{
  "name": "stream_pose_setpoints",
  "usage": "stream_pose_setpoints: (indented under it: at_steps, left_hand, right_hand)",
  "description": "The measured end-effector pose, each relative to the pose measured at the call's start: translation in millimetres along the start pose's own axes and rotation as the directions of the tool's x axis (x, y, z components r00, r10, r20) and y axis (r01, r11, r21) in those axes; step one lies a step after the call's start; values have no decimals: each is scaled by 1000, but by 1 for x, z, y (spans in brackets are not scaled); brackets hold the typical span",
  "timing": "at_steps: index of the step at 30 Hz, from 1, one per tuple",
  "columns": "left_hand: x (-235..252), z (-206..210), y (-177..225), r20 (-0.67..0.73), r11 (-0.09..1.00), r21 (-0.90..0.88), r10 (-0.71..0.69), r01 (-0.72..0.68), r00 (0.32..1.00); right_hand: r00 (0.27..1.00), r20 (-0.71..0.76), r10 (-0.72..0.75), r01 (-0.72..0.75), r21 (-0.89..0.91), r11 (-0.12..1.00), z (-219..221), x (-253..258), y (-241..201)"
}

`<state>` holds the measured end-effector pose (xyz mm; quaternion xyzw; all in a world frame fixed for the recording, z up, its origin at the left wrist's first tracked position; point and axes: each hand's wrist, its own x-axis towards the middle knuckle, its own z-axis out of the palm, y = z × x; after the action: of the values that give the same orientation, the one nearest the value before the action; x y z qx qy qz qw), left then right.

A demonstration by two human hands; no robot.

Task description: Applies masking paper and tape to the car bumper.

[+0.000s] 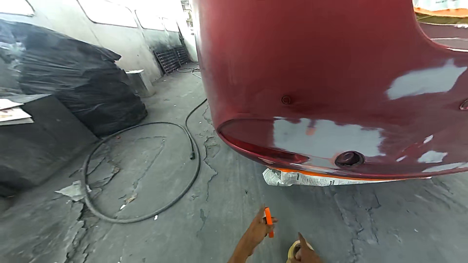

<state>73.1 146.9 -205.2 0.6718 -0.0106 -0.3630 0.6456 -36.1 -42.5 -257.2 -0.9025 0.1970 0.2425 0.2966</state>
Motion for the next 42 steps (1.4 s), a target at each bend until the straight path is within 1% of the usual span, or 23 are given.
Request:
stream_pose_setpoints:
  at_steps: [1,3,4,5,6,8,10,12,14,15,17,20,22,24,26,28,30,31,33,36,37,39,42]
  left_hand:
    - [0,1,5,31,998,-65,21,-19,999]
    - [0,7,19,71,981,-187,56,-42,996]
    - [0,10,25,87,967,-246,88,-64,992]
    - [0,15,30,105,948,-305,123,-85,987]
    - [-1,20,36,119,929,-356,152,-101,981]
    - [-1,28,44,140,906,-404,195,-124,971]
    - [-3,26,54,111,933,-337,171,-125,979]
    - [-4,15,64,102,979,-133,170,-156,980]
    - [-1,1,67,100,966,86,235,-244,967]
    - [0,-6,69,94,951,139,265,-276,960]
    - [-1,-15,75,56,933,175,308,-313,950]
    - [0,-19,78,-15,910,158,390,-383,921]
    - [0,-18,79,-161,876,145,480,-460,862]
    - [-3,-19,90,-364,841,134,533,-524,763]
    - [-12,-29,113,-522,836,138,517,-531,678]
    - [-22,-46,137,-637,821,164,512,-548,576]
    - [-26,-68,158,-716,779,189,526,-598,459]
    - [-24,-79,168,-761,760,179,510,-625,402]
    - [-20,-96,181,-821,734,153,467,-662,328]
    - [-11,-108,187,-849,694,152,457,-704,267]
    - [-7,-109,186,-845,679,145,463,-720,266]
    - [0,-111,184,-823,645,104,483,-757,299]
    - [7,-115,181,-789,619,56,508,-783,345]
  right_hand:
    - [996,-80,-33,41,103,994,-7,-1,-1]
    - [962,-229,-149,217,313,925,-26,-4,-14]
    - [938,-258,-233,324,411,852,-35,-5,-23]
    - [911,-265,-315,407,464,787,-43,-5,-32]
    - [887,-266,-377,461,464,757,-50,-6,-42]
    - [840,-323,-435,532,342,775,-59,-7,-57]
    - [830,-347,-437,524,216,824,-69,-8,-66]
    - [849,-257,-462,499,103,861,-86,-9,-69]
    - [867,-107,-487,492,25,870,-101,-7,-71]
    - [867,-48,-496,496,-4,868,-108,-6,-74]
    - [862,20,-507,508,-38,861,-121,-8,-82]
    - [863,42,-504,505,-100,857,-144,-21,-101]
    - [843,-10,-538,536,-78,841,-154,-35,-117]
    - [792,-72,-606,605,-46,795,-162,-52,-133]
    - [762,-108,-639,636,-63,769,-175,-71,-142]
    - [749,-127,-650,647,-70,759,-197,-88,-143]
    - [768,-115,-630,621,-109,776,-222,-105,-144]
    - [796,-107,-596,581,-143,801,-233,-114,-144]
    - [856,-108,-505,473,-227,851,-248,-128,-145]
    - [894,-177,-412,358,-272,893,-258,-132,-145]
    - [900,-201,-387,334,-252,908,-258,-130,-146]
    - [894,-278,-351,302,-204,931,-257,-124,-148]
    - [839,-405,-365,320,-176,931,-259,-114,-151]
